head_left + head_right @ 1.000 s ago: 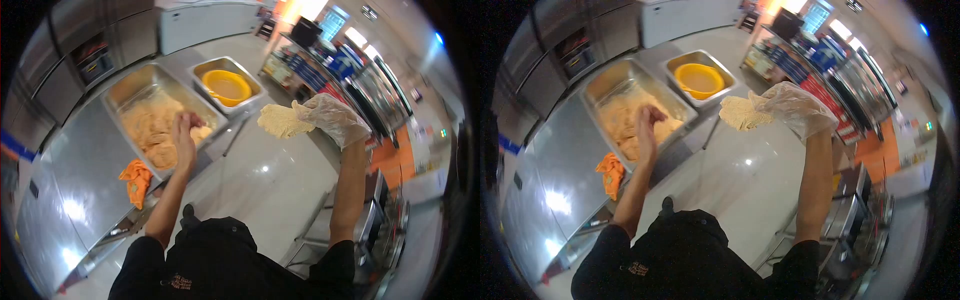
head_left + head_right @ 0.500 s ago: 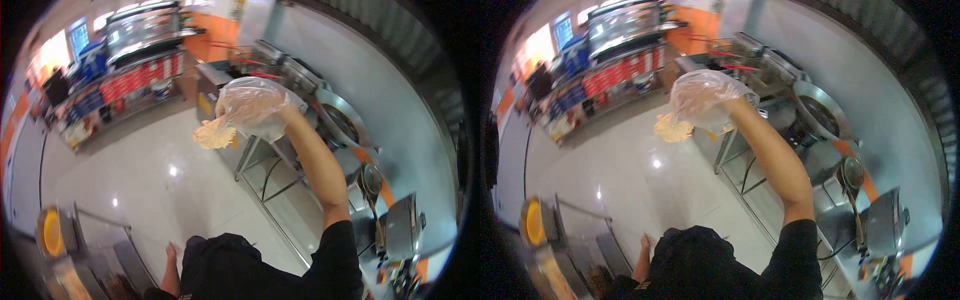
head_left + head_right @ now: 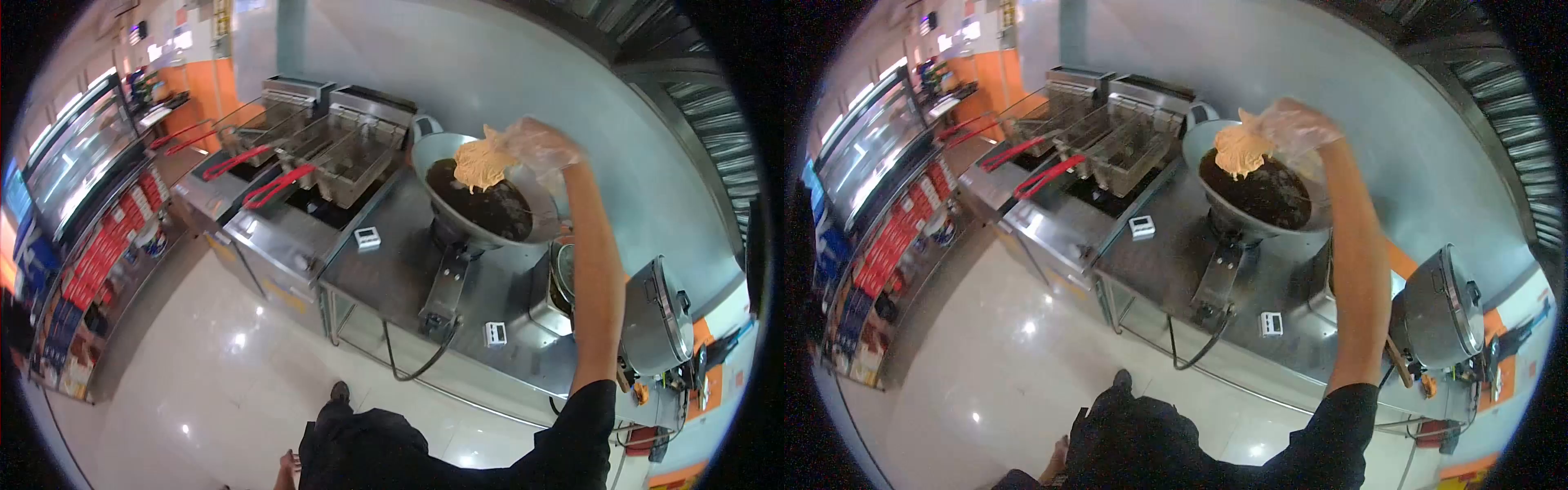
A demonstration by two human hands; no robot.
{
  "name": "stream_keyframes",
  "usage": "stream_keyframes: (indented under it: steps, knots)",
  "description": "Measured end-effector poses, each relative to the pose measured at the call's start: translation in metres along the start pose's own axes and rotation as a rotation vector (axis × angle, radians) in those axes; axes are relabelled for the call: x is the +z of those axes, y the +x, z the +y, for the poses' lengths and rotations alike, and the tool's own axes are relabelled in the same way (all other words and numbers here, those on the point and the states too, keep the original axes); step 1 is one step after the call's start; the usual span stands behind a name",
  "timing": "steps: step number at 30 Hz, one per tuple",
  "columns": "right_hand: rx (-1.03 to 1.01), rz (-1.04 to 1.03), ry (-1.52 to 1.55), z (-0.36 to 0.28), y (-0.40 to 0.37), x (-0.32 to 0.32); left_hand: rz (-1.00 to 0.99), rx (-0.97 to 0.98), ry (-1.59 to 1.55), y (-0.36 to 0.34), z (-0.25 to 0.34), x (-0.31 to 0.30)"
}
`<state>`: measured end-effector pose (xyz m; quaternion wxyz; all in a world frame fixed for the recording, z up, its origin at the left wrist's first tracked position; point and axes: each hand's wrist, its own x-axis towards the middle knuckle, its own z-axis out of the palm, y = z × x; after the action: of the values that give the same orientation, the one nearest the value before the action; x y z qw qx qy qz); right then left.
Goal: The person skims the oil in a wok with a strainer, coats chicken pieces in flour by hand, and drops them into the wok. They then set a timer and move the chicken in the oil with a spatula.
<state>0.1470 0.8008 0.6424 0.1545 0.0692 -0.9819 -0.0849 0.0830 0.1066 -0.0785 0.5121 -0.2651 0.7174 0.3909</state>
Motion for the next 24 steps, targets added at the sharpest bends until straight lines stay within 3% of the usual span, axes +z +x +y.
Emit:
stream_keyframes:
  steps: [1,3,5,6,7,9,12,14,15,16,17,18,19,22,24]
  knots:
    - [0.148,-0.252,-0.091,0.029,-0.001,0.013,0.010,0.028,0.006,-0.005,0.038,0.003]
    - [0.314,-0.511,-0.167,0.064,-0.008,0.042,-0.047,0.112,0.035,-0.006,0.103,0.007]
    - [0.541,-0.596,-0.377,0.082,-0.008,0.078,-0.111,0.275,-0.032,-0.014,0.158,0.011]
    - [0.554,-0.593,-0.374,0.109,-0.020,0.108,-0.110,0.281,-0.019,-0.018,0.177,0.014]
    - [0.437,-0.575,-0.512,0.144,-0.041,0.148,-0.095,0.318,-0.053,-0.020,0.193,0.020]
    - [0.314,-0.559,-0.646,0.166,-0.041,0.165,-0.081,0.350,-0.089,-0.021,0.211,0.037]
    - [0.576,-0.868,-0.173,0.155,-0.011,0.169,-0.042,0.256,-0.118,-0.011,0.189,0.046]
    - [0.599,-0.688,-0.136,0.213,-0.026,0.239,-0.088,0.221,-0.081,-0.016,0.162,0.050]
    - [0.557,-0.716,-0.149,0.224,-0.023,0.246,0.001,0.106,-0.064,-0.020,0.154,0.058]
    - [0.513,-0.742,-0.161,0.234,-0.020,0.253,-0.007,0.136,-0.045,-0.025,0.138,0.059]
    - [0.470,-0.767,-0.173,0.243,-0.016,0.259,-0.027,0.036,0.017,-0.004,0.118,0.048]
    - [0.678,-0.687,0.033,0.230,-0.008,0.247,-0.051,-0.111,0.020,0.003,0.112,0.045]
    - [0.880,-0.599,0.242,0.223,-0.003,0.241,-0.037,-0.120,0.066,-0.001,0.102,0.049]
    - [0.751,-0.752,0.218,0.267,-0.020,0.287,-0.020,-0.072,0.077,-0.014,0.106,0.063]
    - [0.723,-0.858,0.144,0.262,-0.017,0.287,-0.024,-0.053,0.071,-0.017,0.111,0.068]
